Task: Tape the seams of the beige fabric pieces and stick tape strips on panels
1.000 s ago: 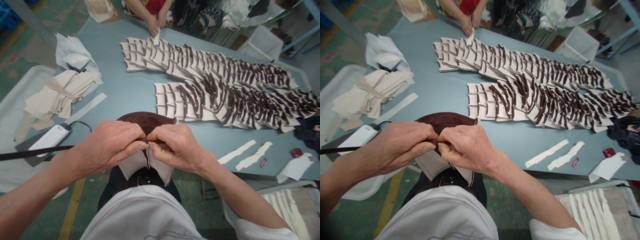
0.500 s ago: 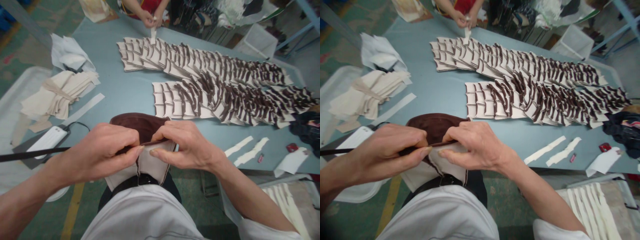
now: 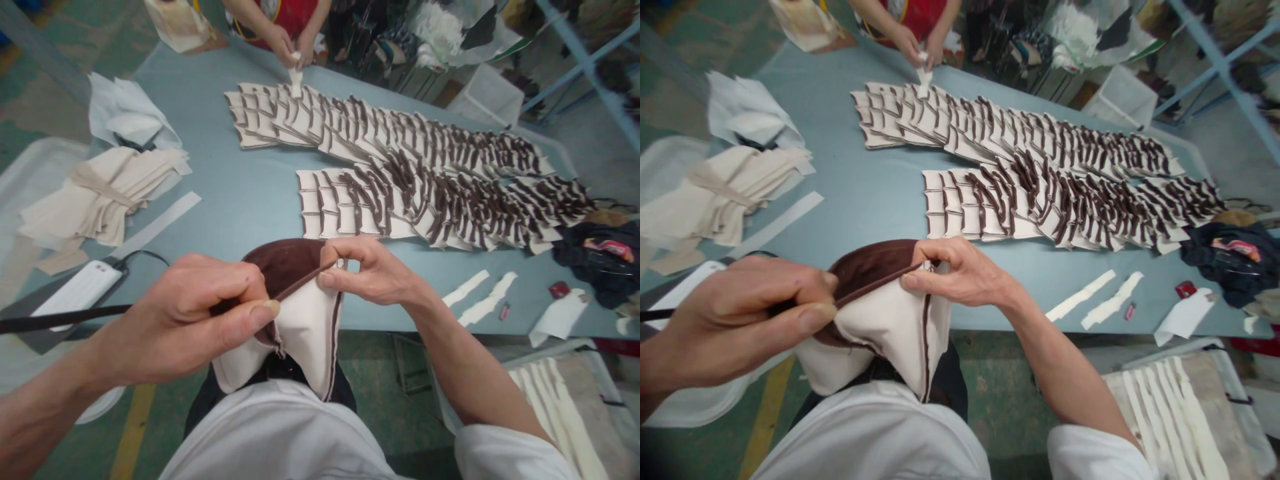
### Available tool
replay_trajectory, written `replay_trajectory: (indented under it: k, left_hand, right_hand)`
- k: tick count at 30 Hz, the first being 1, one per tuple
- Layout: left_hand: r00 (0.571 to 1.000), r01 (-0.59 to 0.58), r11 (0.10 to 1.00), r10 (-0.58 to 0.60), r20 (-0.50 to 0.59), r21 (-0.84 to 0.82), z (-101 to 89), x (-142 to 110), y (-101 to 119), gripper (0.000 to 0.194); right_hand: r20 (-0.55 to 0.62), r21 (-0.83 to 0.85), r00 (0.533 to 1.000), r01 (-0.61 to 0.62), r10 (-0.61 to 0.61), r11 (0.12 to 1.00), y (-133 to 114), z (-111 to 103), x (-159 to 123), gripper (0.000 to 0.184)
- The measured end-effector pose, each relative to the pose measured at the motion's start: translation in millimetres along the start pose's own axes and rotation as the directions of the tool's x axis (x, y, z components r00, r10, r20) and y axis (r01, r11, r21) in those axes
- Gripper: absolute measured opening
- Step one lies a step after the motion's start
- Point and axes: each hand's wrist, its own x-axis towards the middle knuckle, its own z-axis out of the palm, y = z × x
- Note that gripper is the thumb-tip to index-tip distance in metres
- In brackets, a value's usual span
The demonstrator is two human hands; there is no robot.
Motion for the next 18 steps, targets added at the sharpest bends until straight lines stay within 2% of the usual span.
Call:
replay_trajectory:
  k: [3,6,10,14,18]
  left_hand:
    - [0.999,0.004,1.000,-0.005,-0.038,-0.018,-0.9,-7,4,0.033]
    - [0.997,0.027,0.987,-0.014,-0.082,0.157,-2.9,-15,-1,0.037]
    - [0.975,0.203,0.936,-0.167,-0.146,0.289,-5.7,-22,-13,0.035]
    - [0.969,0.246,0.926,-0.235,-0.073,0.285,-9.2,-22,-32,0.031]
    - [0.991,0.125,0.972,-0.131,0.017,0.199,-7.8,-10,-44,0.026]
  right_hand:
    - [0.011,0.035,1.000,-0.016,0.016,0.999,3,2,1,0.035]
    - [-0.035,-0.128,0.999,0.001,-0.005,0.992,4,2,-1,0.044]
    - [-0.056,-0.337,0.988,0.117,-0.144,0.934,-3,-1,-4,0.043]
    - [-0.037,-0.346,0.962,0.241,-0.271,0.907,-13,0,-3,0.033]
    - [-0.005,-0.259,0.953,0.290,-0.302,0.921,-20,8,3,0.030]
